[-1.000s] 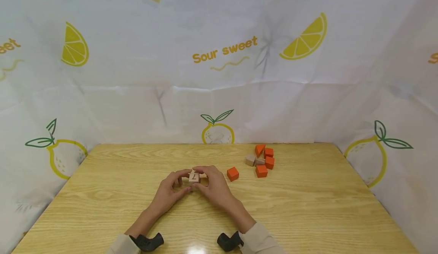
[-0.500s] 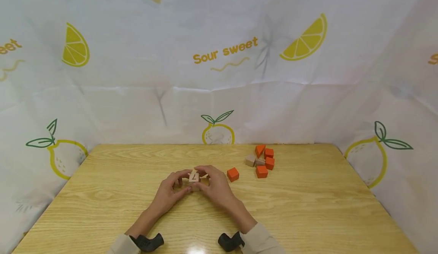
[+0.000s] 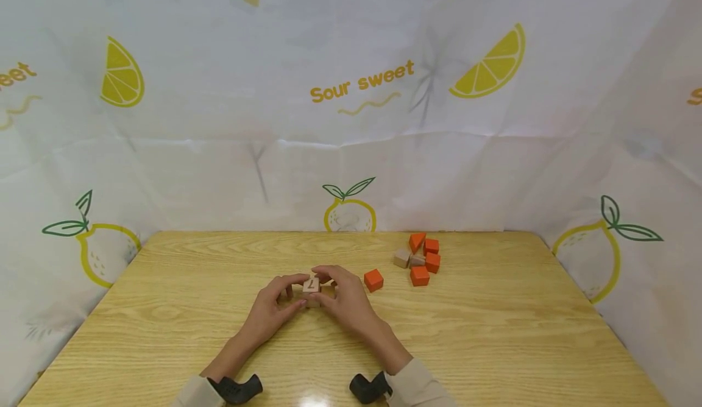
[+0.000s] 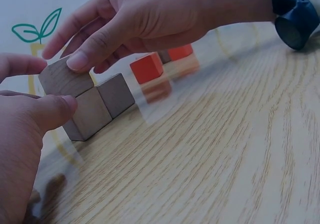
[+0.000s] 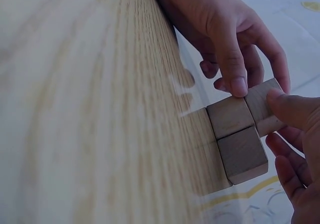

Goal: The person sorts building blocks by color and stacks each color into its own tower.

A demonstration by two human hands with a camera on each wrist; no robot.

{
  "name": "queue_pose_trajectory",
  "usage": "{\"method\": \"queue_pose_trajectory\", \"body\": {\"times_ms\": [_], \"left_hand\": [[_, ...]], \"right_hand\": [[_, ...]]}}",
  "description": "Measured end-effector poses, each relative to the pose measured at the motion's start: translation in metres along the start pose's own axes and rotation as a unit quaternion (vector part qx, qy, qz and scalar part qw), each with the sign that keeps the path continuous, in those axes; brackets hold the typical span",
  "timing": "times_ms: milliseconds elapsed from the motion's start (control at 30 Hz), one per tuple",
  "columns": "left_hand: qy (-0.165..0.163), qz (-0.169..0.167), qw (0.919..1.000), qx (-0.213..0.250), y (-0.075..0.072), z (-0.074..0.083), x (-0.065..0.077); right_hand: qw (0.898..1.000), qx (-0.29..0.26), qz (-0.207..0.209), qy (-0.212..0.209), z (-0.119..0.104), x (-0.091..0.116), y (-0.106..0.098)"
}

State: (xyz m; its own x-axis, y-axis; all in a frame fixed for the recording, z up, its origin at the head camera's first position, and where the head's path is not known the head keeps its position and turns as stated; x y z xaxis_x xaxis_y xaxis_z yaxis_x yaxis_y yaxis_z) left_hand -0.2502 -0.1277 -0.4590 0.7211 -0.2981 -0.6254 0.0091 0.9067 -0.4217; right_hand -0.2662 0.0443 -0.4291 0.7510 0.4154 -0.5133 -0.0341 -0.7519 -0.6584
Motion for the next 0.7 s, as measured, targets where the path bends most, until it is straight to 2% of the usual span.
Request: {"method": "queue_pose_trajectory", "body": {"times_ms": [200, 400, 500, 700], "left_hand": [[-0.001, 0.001, 1.0000, 0.004, 0.000, -0.001, 0.001], [0.000, 0.005, 1.0000, 0.006, 0.000, -0.001, 0.000], [-0.002, 0.005, 1.0000, 0.004, 0.001, -0.001, 0.001], [-0.011, 0.003, 0.9999, 0.004, 0.001, 0.000, 0.000]], "right_hand": [[1.000, 0.002, 0.002, -0.014, -0.003, 0.000, -0.002], [1.000, -0.027, -0.001, 0.010, -0.001, -0.002, -0.010], [0.999, -0.032, 0.014, 0.017, 0.002, -0.003, -0.018], [0.998, 0.006, 0.063, 0.024, 0.014, -0.004, -0.037]]}}
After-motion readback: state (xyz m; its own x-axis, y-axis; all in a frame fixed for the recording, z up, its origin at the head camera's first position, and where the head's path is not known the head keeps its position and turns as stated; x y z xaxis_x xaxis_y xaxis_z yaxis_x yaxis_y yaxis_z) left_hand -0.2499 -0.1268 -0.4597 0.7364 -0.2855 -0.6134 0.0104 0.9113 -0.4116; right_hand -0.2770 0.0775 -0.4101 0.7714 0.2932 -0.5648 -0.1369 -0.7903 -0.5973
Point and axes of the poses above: each hand's wrist, its own x-axis away from the middle knuckle, its own y-axis out of the palm, z = x × y, the point moved 5 cm from there along -x, towards the middle knuckle, and after that the axes turned 9 degrees about x, right-handed, at the moved point
